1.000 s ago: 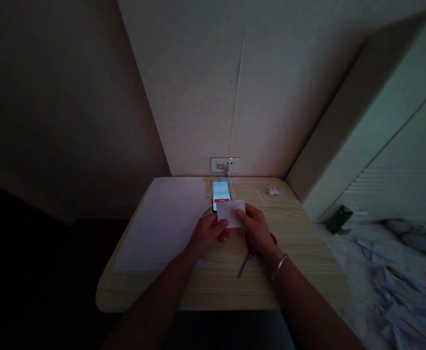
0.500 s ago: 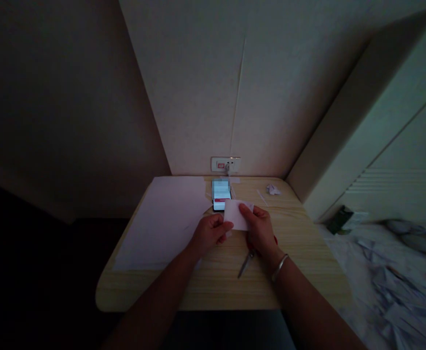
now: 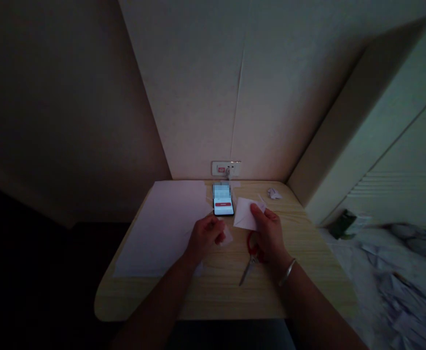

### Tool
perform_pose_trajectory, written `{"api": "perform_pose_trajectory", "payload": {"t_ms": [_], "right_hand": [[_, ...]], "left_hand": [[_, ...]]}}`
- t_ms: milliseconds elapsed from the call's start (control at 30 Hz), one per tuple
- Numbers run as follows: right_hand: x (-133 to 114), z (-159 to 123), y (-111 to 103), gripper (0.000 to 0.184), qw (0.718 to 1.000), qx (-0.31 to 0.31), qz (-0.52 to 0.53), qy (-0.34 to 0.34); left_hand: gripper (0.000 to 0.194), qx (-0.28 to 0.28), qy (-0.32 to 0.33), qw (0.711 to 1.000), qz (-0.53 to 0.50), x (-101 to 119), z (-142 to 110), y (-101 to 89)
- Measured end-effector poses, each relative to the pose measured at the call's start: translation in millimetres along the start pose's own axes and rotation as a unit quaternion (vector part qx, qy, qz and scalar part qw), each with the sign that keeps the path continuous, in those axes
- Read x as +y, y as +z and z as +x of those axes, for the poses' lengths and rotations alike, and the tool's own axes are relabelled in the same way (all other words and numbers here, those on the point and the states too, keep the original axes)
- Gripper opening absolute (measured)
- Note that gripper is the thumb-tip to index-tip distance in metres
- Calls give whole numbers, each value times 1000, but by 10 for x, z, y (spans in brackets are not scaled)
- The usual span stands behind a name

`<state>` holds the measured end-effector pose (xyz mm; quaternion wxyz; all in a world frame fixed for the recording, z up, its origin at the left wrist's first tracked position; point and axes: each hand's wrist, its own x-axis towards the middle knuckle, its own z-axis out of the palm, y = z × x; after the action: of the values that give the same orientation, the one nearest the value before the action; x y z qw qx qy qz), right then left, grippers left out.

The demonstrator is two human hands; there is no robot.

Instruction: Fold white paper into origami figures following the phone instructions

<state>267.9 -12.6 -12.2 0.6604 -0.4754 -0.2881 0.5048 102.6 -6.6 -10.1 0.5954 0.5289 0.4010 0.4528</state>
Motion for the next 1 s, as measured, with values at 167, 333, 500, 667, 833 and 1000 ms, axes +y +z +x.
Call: {"api": "perform_pose_trajectory", "payload": {"t_ms": [167, 333, 500, 667, 833, 1000], "right_hand": [[66, -57, 40, 26, 990, -125, -62, 19], [52, -100, 64, 24, 985, -143, -92, 9], [68, -69, 41, 23, 991, -96, -88, -21], [103, -60, 30, 21, 991, -100, -83, -16], [97, -75, 32, 22, 990, -106, -86, -21], [87, -86, 28, 22, 990, -113, -87, -24]], "left_hand": [[31, 60, 29, 998, -16, 24, 10, -11], [25, 87, 32, 995, 29, -10, 23, -18], [23, 97, 34, 994, 33, -26, 24, -17], [22, 97, 36, 994, 18, -43, 27, -16], [20, 100, 43, 994, 10, -46, 27, -10], [21, 106, 40, 994, 0, -82, 46, -14]]}}
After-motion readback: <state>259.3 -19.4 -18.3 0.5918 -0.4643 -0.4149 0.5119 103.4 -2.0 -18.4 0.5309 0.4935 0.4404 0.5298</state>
